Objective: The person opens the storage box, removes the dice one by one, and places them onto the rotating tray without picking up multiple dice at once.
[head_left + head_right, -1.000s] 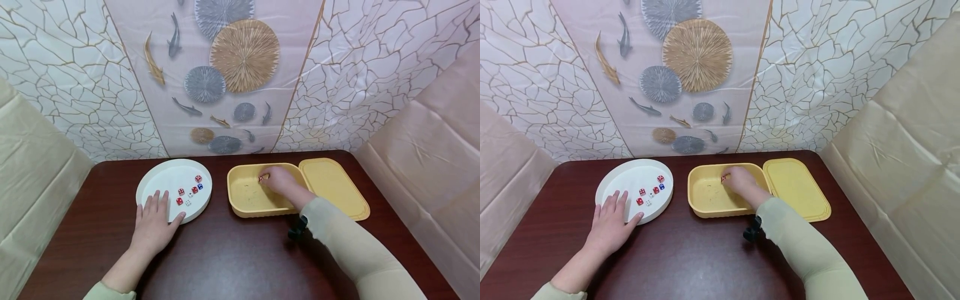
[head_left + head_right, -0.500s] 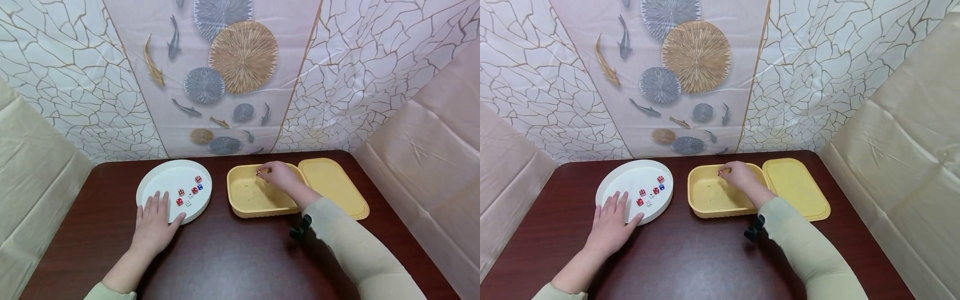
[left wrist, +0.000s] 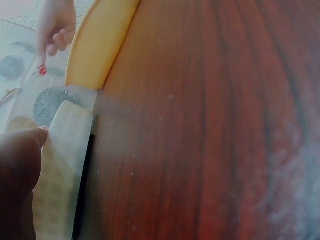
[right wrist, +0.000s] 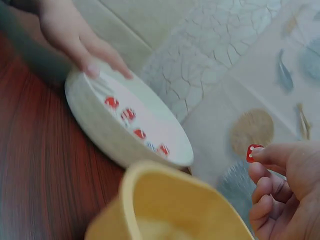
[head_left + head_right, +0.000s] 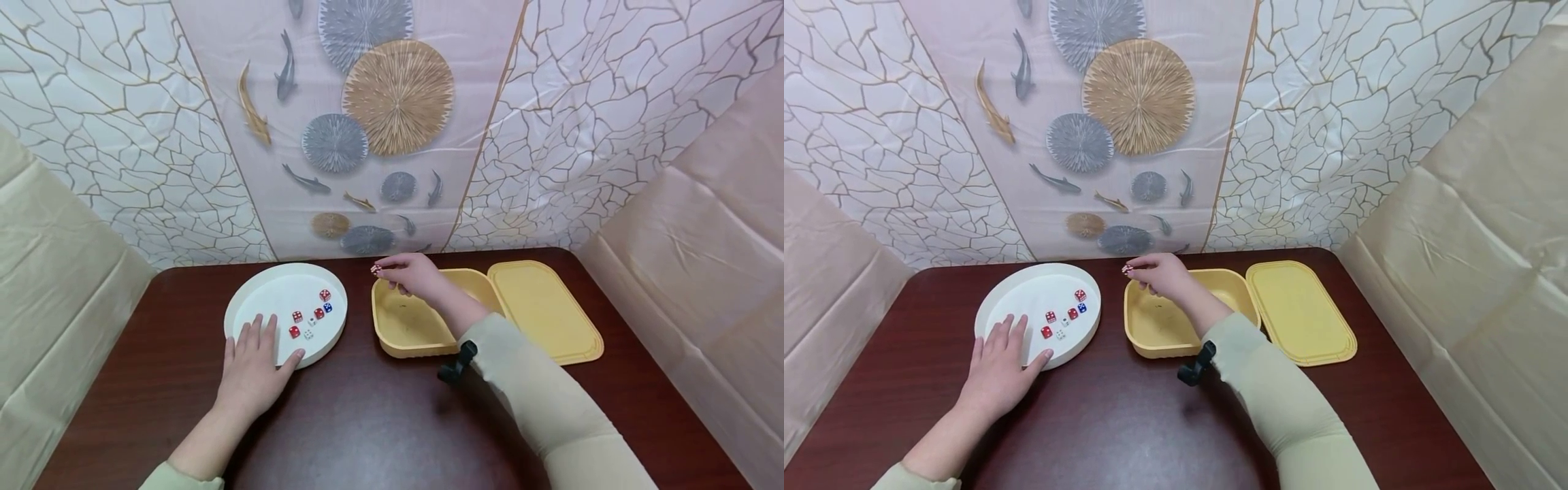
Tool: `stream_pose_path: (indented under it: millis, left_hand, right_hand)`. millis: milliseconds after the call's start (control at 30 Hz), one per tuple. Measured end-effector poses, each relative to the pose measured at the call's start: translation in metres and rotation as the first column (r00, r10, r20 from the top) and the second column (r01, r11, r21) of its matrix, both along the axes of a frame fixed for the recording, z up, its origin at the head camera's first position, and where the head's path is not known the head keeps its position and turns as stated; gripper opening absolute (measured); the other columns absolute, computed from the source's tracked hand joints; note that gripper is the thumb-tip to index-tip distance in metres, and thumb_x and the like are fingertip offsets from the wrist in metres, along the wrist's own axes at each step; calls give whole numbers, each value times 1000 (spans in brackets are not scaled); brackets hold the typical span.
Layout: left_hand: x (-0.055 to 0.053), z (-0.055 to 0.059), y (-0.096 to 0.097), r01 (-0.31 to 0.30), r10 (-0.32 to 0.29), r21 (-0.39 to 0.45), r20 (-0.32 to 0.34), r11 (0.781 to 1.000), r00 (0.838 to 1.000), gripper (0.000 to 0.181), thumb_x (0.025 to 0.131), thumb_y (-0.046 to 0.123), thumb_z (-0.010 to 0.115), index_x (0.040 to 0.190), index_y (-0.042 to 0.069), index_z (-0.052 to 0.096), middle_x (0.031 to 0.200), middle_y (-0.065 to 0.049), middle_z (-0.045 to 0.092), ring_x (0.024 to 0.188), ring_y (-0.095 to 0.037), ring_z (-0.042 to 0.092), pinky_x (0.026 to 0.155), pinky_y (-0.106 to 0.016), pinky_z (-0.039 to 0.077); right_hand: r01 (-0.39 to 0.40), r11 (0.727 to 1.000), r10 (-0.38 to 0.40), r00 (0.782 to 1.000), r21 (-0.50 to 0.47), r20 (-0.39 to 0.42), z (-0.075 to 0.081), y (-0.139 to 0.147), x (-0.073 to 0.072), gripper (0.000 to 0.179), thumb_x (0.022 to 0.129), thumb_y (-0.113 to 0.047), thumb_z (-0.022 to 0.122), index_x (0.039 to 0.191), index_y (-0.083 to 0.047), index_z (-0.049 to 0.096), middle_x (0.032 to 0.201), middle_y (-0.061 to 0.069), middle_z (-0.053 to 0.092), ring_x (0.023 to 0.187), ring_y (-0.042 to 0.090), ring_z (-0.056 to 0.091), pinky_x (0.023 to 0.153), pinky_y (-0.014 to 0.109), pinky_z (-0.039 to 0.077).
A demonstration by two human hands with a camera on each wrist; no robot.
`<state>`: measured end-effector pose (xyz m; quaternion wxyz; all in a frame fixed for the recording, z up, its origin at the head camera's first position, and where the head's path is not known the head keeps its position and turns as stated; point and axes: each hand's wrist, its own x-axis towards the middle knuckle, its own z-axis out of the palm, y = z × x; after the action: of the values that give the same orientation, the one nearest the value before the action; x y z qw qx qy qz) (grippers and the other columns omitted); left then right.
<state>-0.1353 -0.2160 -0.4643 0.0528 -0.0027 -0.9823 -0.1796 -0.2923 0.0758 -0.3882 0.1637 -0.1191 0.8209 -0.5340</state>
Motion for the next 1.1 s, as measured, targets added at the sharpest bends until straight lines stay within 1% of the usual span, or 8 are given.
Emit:
stream_pose_path:
  millis: [233,367,600,733,833,933,1033,1100]
  left_hand:
    - [0,-2,0,-4,4,-3,15,1000,1000,89,95,62,50,156,2,22,158,-28,19,145,-49,14,115,-66,4]
    - [-3,-2,1,-4,4,-9,18,1000,1000,89,95,62,51,156,3,23,158,-27,19,146,-48,14,115,-65,4]
    - [-3,-3,-1,-16,17,-23,31,1000,999,89,95,62,50,156,3,23,159,-27,19,146,-48,14,115,-65,4]
    - [-2,-4,-2,-19,19,-24,35,1000,999,90,95,63,50,156,2,23,159,-28,19,146,-48,13,115,-65,4]
    - [-2,-4,-3,-21,22,-25,31,999,999,89,95,62,50,156,2,23,158,-27,20,146,-48,14,115,-65,4]
    - [-2,-4,-2,-20,21,-25,30,999,999,88,95,61,51,156,3,23,159,-27,20,146,-47,14,115,-65,4]
    - [-2,-4,-1,-17,17,-21,26,1000,1000,88,95,60,51,156,3,23,159,-27,20,146,-47,14,115,-65,4]
    - [-2,-4,-1,-16,16,-20,23,1000,1000,88,95,61,51,156,3,23,159,-26,20,146,-47,14,115,-65,4]
  right_hand:
    - [-36,999,37,999,-11,36,0,-40,1,24,94,-26,69,117,-20,74,78,11,66,57,15,49,56,34,40]
    - [-40,999,41,998,-17,43,-1,-59,1,22,95,-26,69,116,-21,74,76,10,65,55,14,48,53,30,39]
    - [-81,996,82,995,-21,62,-7,-89,3,22,96,-25,68,116,-19,74,83,18,67,53,14,46,48,25,39]
    - [-72,997,71,995,15,67,-13,-101,4,20,94,-25,70,113,-20,75,87,18,70,51,13,46,48,25,39]
    - [-83,989,82,996,120,18,-18,-110,4,20,94,-27,70,112,-22,75,91,13,73,57,13,52,52,25,43]
    - [-105,945,138,987,310,-88,-22,-119,5,20,95,-29,68,112,-24,75,100,3,73,72,11,58,62,24,48]
    - [-95,858,214,959,504,-183,-25,-128,8,21,95,-30,67,114,-26,75,110,-6,70,87,8,59,71,23,48]
    - [-80,796,254,944,600,-212,-28,-135,9,21,95,-31,67,115,-29,74,115,-10,69,91,8,58,73,24,48]
